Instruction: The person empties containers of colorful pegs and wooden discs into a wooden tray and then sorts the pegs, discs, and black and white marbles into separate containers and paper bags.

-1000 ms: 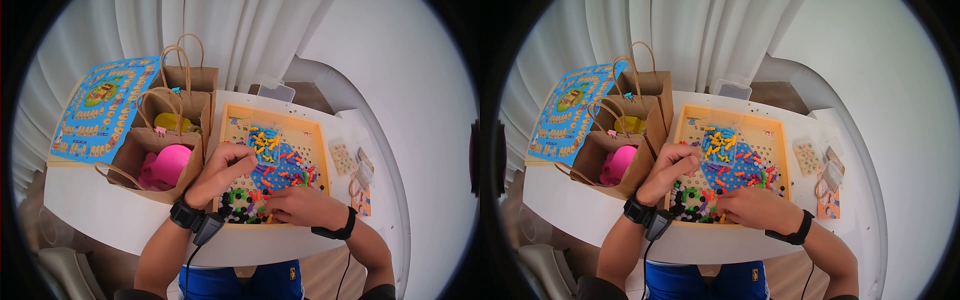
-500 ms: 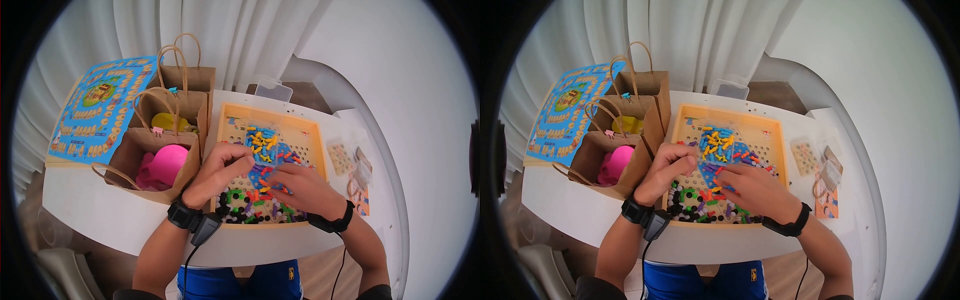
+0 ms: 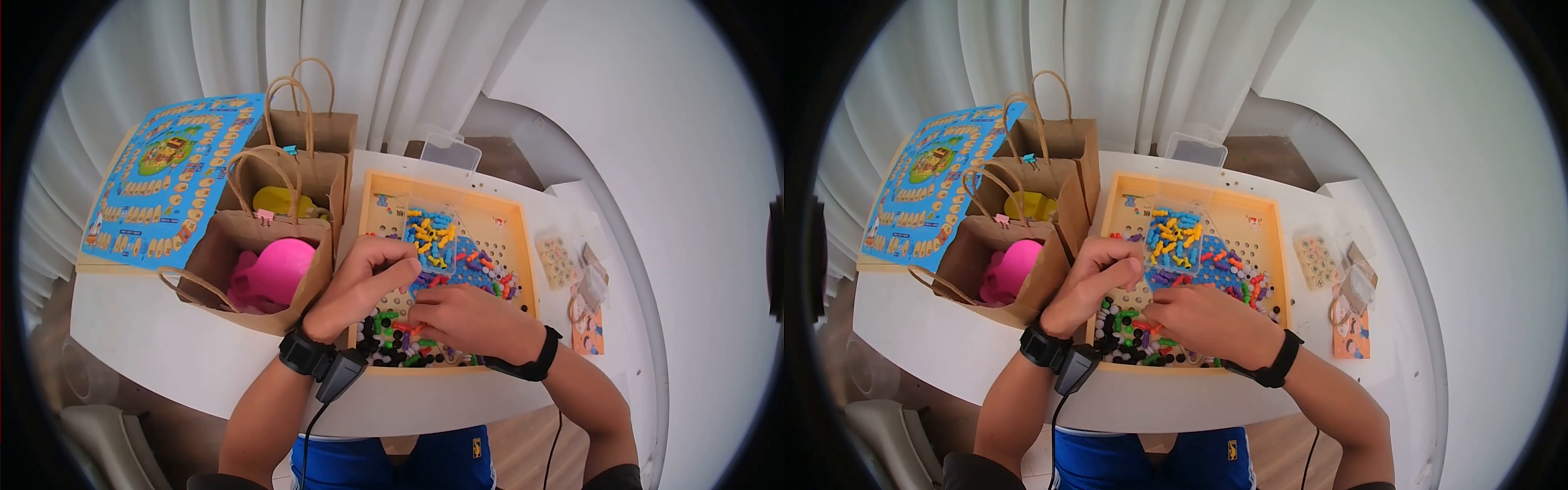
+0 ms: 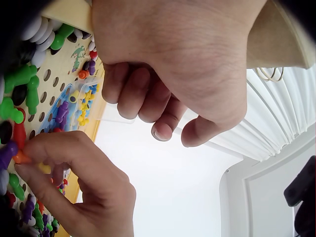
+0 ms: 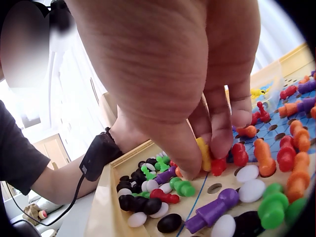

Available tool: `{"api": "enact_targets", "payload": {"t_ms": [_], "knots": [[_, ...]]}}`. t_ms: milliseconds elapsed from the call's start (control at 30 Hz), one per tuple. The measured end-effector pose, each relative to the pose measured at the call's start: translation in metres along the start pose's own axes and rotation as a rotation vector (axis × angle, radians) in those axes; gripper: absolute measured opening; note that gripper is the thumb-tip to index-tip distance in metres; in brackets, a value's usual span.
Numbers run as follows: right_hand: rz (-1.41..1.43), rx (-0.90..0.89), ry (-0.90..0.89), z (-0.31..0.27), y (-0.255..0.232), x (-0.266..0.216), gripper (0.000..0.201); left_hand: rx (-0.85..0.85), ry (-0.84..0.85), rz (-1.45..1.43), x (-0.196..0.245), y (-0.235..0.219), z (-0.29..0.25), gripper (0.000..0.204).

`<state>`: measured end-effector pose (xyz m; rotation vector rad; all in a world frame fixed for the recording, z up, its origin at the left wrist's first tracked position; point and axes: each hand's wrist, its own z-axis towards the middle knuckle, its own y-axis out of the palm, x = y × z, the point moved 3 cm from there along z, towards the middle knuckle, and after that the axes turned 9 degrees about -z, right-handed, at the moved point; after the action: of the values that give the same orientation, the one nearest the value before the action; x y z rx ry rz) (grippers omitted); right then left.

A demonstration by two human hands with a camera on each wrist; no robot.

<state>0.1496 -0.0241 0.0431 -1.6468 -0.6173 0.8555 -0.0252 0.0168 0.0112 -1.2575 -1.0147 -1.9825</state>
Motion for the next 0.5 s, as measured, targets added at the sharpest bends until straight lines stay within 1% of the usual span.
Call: {"api": "enact_targets", "payload": {"t_ms": [167,233,267,300,333,367,433,467,500], "knots": [[-0.035,-0.053,0.031,-0.002,-0.003,0.006,0.014,-0.001,-0.002,0.008,0.0,0.0,0.0,0.036],[0.007,0.092,0.071,-0.003,-0.013,0.018,0.014,0.002,-0.009,0.011,-0.003,-0.002,0.0,0.036],[0.007,0.091,0.07,-0.001,-0.02,0.022,0.014,0.001,0.028,-0.006,-0.005,-0.003,0.001,0.033],[0.102,0.174,0.194,0.001,-0.034,0.027,0.016,-0.001,0.065,-0.023,-0.006,-0.003,0.002,0.03],[0.196,0.259,0.32,0.0,-0.043,0.032,0.017,-0.004,0.066,-0.025,-0.006,-0.003,0.002,0.03],[0.194,0.26,0.322,-0.001,-0.044,0.036,0.017,-0.01,0.054,-0.03,-0.007,-0.004,0.002,0.03],[0.019,0.455,0.296,-0.005,-0.051,0.04,0.017,-0.016,0.045,-0.033,-0.007,-0.003,0.002,0.03],[0.017,0.455,0.293,-0.008,-0.053,0.04,0.017,0.004,0.042,-0.049,-0.007,-0.001,0.002,0.03],[0.052,0.313,0.309,-0.011,-0.049,0.038,0.017,0.025,0.038,-0.065,-0.007,-0.001,0.002,0.03]]}}
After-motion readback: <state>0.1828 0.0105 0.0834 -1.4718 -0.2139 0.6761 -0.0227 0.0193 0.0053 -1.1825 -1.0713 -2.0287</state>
